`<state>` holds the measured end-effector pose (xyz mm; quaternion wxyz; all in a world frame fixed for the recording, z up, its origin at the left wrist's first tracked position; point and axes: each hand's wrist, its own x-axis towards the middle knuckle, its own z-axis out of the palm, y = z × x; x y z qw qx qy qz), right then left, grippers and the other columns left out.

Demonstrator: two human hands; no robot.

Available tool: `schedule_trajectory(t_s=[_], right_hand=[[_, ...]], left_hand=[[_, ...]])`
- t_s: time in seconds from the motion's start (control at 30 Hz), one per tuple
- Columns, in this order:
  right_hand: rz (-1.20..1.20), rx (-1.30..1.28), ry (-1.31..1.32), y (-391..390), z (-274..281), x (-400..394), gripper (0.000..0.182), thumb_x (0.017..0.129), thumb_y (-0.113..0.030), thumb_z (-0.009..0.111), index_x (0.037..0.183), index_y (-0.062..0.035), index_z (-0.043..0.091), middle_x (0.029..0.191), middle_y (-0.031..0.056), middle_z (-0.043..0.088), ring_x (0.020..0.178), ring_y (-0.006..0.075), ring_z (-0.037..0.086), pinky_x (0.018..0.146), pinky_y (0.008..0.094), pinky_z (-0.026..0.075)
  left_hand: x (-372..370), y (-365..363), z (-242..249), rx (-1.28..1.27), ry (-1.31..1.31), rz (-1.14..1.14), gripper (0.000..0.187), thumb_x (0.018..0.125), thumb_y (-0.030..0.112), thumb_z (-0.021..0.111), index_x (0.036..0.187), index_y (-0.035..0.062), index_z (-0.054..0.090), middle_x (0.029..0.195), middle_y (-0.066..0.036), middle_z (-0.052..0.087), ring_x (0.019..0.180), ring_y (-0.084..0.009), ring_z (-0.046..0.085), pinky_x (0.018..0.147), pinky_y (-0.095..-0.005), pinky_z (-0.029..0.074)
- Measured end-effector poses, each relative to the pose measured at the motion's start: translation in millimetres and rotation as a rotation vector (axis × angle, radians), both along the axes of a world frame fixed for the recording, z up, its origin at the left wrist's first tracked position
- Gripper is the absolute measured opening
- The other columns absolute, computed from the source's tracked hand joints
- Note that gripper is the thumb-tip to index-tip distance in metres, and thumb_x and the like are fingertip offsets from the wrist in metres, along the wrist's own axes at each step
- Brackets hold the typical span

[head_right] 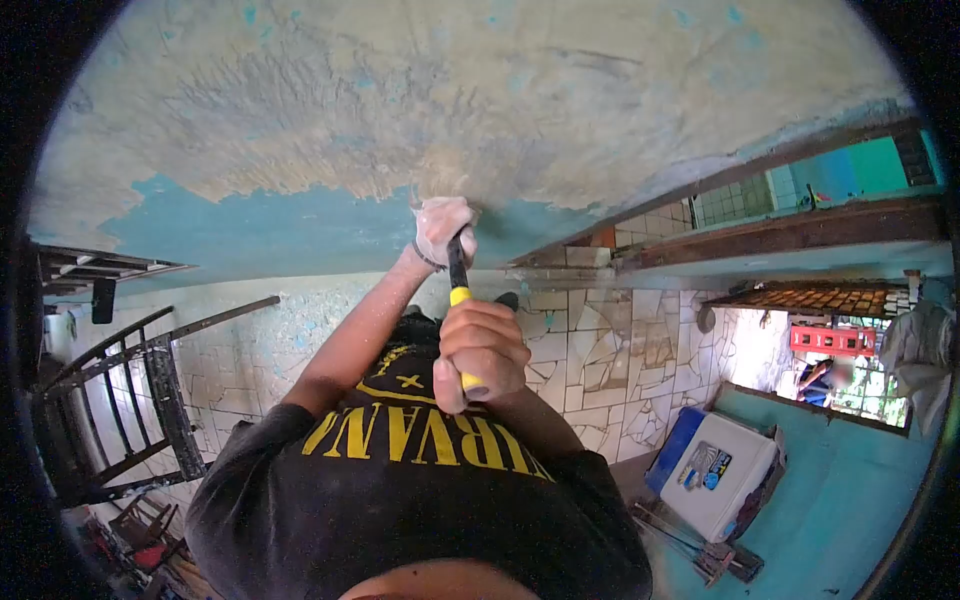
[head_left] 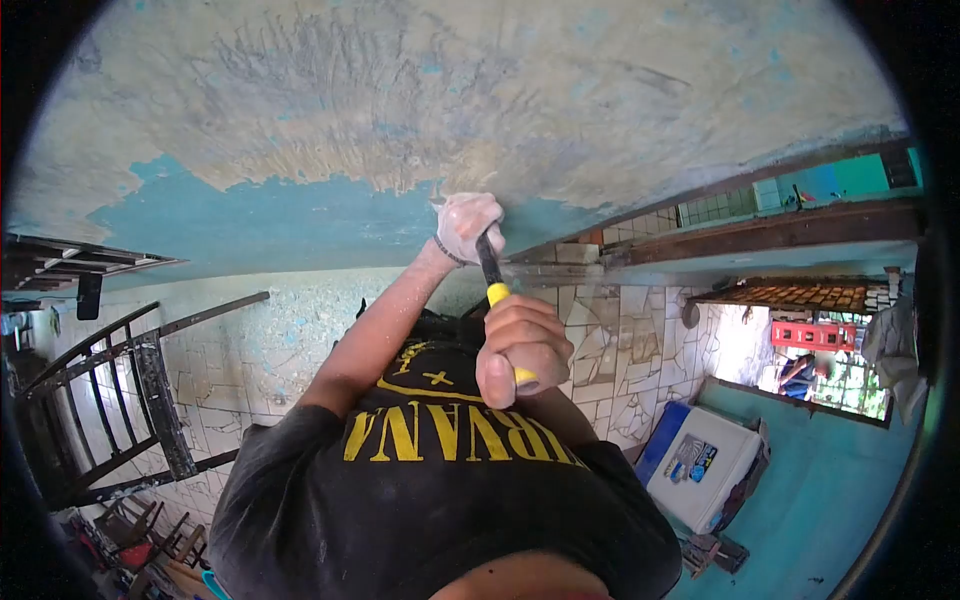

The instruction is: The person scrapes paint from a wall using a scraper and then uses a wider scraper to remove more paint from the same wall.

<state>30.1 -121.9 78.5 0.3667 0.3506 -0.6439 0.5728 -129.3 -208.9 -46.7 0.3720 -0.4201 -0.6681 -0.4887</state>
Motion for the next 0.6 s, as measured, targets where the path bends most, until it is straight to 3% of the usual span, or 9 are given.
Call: schedule_trajectory(t_s=[0.1,0.2,0.3,0.33,0.43,0.5,0.57,0.6], right_hand=[[-0.034,-0.079,0.085,-8.6,17.4,7.6,0.018,0.084,0.001,0.066,0.082,-0.0007,0.048,0.061,0.0078,0.058,0.047,0.022,0.056,0.048,0.0391,0.055],[-0.159,-0.221,0.231,-11.2,40.9,21.9,0.016,0.085,-0.001,0.066,0.082,-0.0008,0.051,0.061,0.0071,0.059,0.047,0.0205,0.057,0.047,0.0379,0.055],[-0.13,-0.186,0.272,-6.3,48.7,16.2,0.015,0.086,-0.003,0.066,0.082,-0.0013,0.052,0.061,0.0067,0.06,0.048,0.0199,0.058,0.046,0.0373,0.055],[-0.076,-0.217,0.261,-6.5,31.0,8.3,0.011,0.084,-0.002,0.063,0.082,-0.0013,0.053,0.062,0.0071,0.06,0.047,0.02,0.057,0.047,0.0374,0.055],[-0.273,-0.052,0.022,-15.6,-17.9,-9.2,0.018,0.081,-0.014,0.066,0.072,-0.0009,0.057,0.059,0.0093,0.057,0.046,0.0243,0.053,0.051,0.0386,0.049],[-0.18,-0.081,-0.064,-27.5,-50.3,-15.1,0.019,0.08,-0.011,0.064,0.068,-0.001,0.053,0.057,0.0093,0.054,0.046,0.0243,0.054,0.051,0.038,0.049],[-0.221,-0.024,0.022,-22.9,-37.0,-11.3,0.019,0.08,-0.011,0.064,0.068,-0.0013,0.053,0.058,0.0088,0.055,0.047,0.024,0.054,0.051,0.0367,0.049],[-0.205,-0.13,-0.004,-25.8,-18.1,-6.0,0.018,0.082,-0.013,0.064,0.072,-0.0025,0.055,0.058,0.0075,0.055,0.046,0.0238,0.054,0.049,0.0352,0.048]], left_hand=[[12.1,1.2,19.3,0.009,-0.025,-0.025,0.016,0.064,0.01,0.062,0.075,0.0091,0.05,0.062,-0.008,0.045,0.051,-0.0304,0.052,0.048,-0.043,0.043],[15.1,8.8,77.6,0.095,0.062,-0.087,0.014,0.063,0.009,0.063,0.076,0.0072,0.055,0.062,-0.008,0.046,0.049,-0.0325,0.05,0.048,-0.0424,0.041],[11.2,12.1,86.7,0.058,0.068,-0.055,0.013,0.065,0.009,0.063,0.076,0.0078,0.056,0.062,-0.008,0.046,0.05,-0.032,0.051,0.048,-0.0426,0.041],[10.4,14.0,67.3,0.076,0.049,-0.005,0.012,0.067,0.011,0.063,0.076,0.0085,0.055,0.063,-0.01,0.046,0.051,-0.033,0.052,0.049,-0.0433,0.041],[0.7,9.0,-31.9,-0.013,-0.097,-0.001,0.019,0.065,0.016,0.065,0.077,0.0102,0.05,0.065,-0.009,0.046,0.053,-0.0327,0.053,0.049,-0.0451,0.044],[6.8,0.6,-68.4,-0.011,-0.149,-0.031,0.017,0.067,0.016,0.064,0.076,0.0095,0.051,0.065,-0.011,0.047,0.053,-0.0346,0.052,0.051,-0.0452,0.043],[-4.7,1.8,-52.5,-0.002,-0.123,-0.01,0.016,0.068,0.015,0.064,0.076,0.0092,0.052,0.064,-0.012,0.047,0.053,-0.0355,0.051,0.051,-0.0453,0.042],[-3.4,1.8,-24.1,-0.008,-0.097,0.014,0.016,0.068,0.015,0.064,0.076,0.0091,0.052,0.064,-0.012,0.047,0.053,-0.0354,0.051,0.05,-0.0453,0.042]])
